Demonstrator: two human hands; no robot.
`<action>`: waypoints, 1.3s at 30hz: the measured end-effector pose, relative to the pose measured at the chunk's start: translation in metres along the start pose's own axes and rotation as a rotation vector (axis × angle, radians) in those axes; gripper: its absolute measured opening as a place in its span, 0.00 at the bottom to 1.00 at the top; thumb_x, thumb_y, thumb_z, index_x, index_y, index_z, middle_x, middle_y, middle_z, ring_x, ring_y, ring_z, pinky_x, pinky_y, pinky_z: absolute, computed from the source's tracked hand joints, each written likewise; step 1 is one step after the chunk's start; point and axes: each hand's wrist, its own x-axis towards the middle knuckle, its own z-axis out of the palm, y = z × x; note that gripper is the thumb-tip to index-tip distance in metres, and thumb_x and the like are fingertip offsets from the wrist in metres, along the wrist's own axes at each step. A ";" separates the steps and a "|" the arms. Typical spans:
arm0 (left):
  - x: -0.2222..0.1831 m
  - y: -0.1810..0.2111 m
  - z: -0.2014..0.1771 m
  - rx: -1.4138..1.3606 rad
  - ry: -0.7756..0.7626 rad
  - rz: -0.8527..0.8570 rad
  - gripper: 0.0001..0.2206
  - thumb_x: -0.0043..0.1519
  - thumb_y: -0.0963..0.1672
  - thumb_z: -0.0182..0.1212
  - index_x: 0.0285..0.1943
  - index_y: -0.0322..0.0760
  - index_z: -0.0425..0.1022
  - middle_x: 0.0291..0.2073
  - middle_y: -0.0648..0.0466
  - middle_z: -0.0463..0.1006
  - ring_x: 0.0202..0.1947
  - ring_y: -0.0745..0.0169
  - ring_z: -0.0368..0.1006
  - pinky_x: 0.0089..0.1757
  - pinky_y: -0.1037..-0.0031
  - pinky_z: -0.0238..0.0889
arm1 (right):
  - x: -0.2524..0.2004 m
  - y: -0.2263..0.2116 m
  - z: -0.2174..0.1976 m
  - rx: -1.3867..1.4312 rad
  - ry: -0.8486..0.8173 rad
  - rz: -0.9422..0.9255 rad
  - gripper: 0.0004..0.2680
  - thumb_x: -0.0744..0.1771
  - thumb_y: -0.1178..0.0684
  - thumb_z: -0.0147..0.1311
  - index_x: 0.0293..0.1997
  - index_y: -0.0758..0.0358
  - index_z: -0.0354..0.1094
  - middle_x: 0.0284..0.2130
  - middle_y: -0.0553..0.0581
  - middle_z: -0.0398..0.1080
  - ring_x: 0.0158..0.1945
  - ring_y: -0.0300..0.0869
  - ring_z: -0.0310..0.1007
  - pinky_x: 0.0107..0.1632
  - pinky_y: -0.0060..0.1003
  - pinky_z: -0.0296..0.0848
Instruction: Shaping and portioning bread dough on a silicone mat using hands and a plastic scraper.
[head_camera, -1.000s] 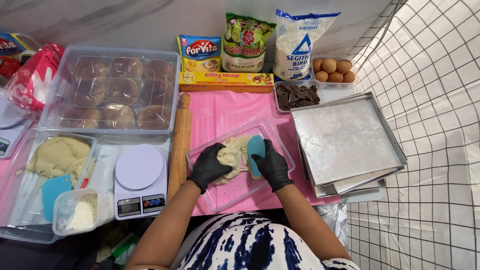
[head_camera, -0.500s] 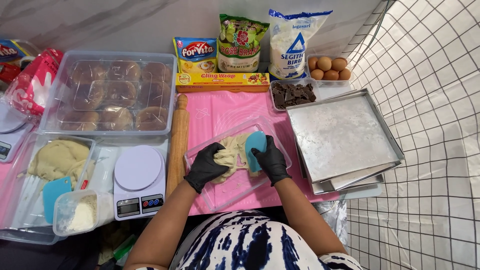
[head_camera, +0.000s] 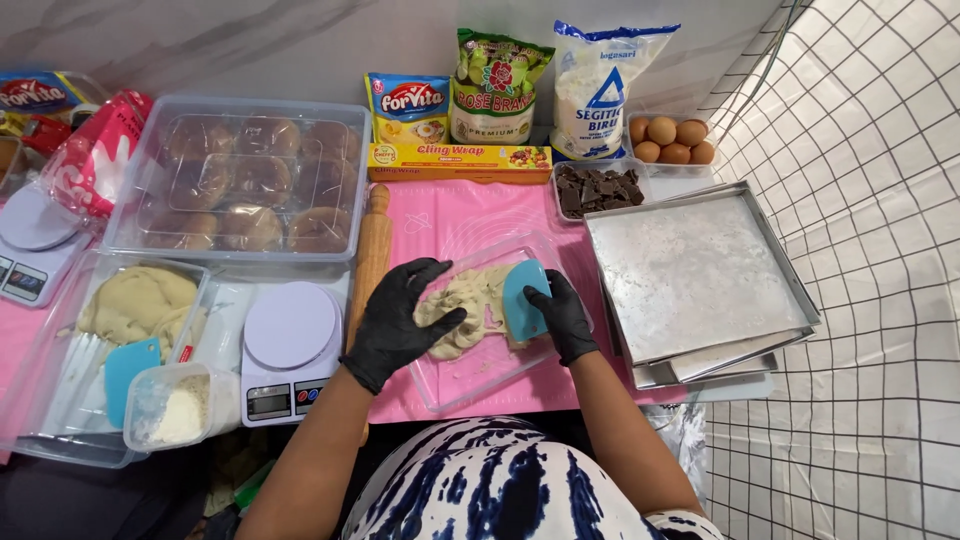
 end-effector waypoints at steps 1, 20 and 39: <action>-0.003 0.001 0.009 0.001 0.002 0.001 0.32 0.54 0.56 0.73 0.70 0.59 0.70 0.58 0.49 0.73 0.62 0.48 0.69 0.60 0.58 0.60 | -0.001 0.001 0.002 -0.001 -0.001 -0.002 0.16 0.67 0.47 0.63 0.59 0.56 0.68 0.46 0.62 0.75 0.49 0.50 0.72 0.56 0.46 0.68; -0.014 -0.024 0.089 0.200 -0.402 -0.336 0.25 0.50 0.57 0.72 0.53 0.61 0.68 0.73 0.63 0.56 0.76 0.55 0.47 0.66 0.40 0.45 | 0.008 -0.065 0.004 -0.827 0.288 -0.898 0.17 0.65 0.55 0.49 0.59 0.39 0.70 0.38 0.42 0.77 0.45 0.42 0.76 0.52 0.38 0.74; -0.015 -0.021 0.061 0.532 -0.297 -0.073 0.34 0.45 0.57 0.73 0.62 0.66 0.64 0.80 0.55 0.41 0.79 0.42 0.32 0.65 0.29 0.24 | 0.085 -0.016 0.020 -1.020 0.132 -1.058 0.15 0.64 0.58 0.47 0.52 0.44 0.74 0.32 0.48 0.74 0.38 0.48 0.75 0.45 0.41 0.71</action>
